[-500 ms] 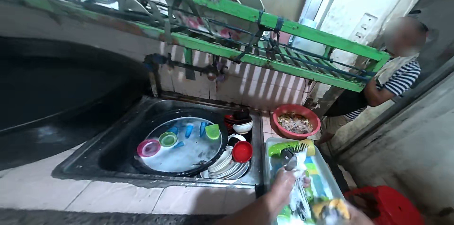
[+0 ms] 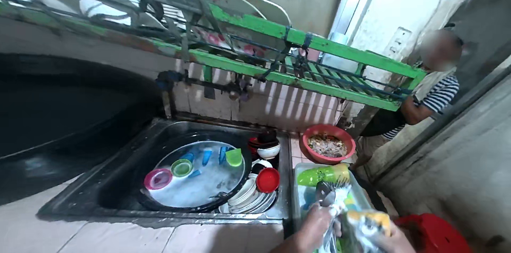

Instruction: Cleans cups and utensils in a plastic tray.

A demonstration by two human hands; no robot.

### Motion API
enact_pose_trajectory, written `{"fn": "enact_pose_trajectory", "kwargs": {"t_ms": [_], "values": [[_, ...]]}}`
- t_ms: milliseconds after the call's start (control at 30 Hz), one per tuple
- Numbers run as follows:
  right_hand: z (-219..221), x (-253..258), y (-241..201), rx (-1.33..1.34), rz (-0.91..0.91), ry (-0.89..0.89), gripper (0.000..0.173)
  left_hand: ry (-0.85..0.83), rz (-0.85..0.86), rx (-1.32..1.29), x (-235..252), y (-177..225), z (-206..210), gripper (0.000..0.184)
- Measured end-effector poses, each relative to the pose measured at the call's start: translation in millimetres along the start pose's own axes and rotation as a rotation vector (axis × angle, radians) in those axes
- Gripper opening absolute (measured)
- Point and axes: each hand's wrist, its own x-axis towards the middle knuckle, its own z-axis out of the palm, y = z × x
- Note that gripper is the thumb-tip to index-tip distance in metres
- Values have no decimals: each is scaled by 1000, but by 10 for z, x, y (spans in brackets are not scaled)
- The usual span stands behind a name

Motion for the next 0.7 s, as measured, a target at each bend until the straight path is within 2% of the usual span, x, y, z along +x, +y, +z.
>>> {"fn": "enact_pose_trajectory", "kwargs": {"t_ms": [67,133,233,300,400,500,567,700], "values": [[-57,129,-106,143,17,68,61,-103,-53,104,-36,-40,37,13],[-11,208,-155,47,65,186,50,-155,-78,192,-47,-65,76,16],[106,251,-37,47,64,328,42,-95,-102,234,-54,-24,109,21],[243,186,52,58,40,310,45,-63,-91,279,-61,-18,117,21],[315,173,101,-116,49,193,51,-18,-72,339,-80,-35,93,23],[147,392,102,-246,20,273,50,-40,-82,366,-75,-84,80,30],[189,385,94,-310,-80,317,48,-35,-91,339,-80,-76,98,30],[349,222,228,-337,-190,201,50,-32,-67,286,-64,-95,51,29]]}}
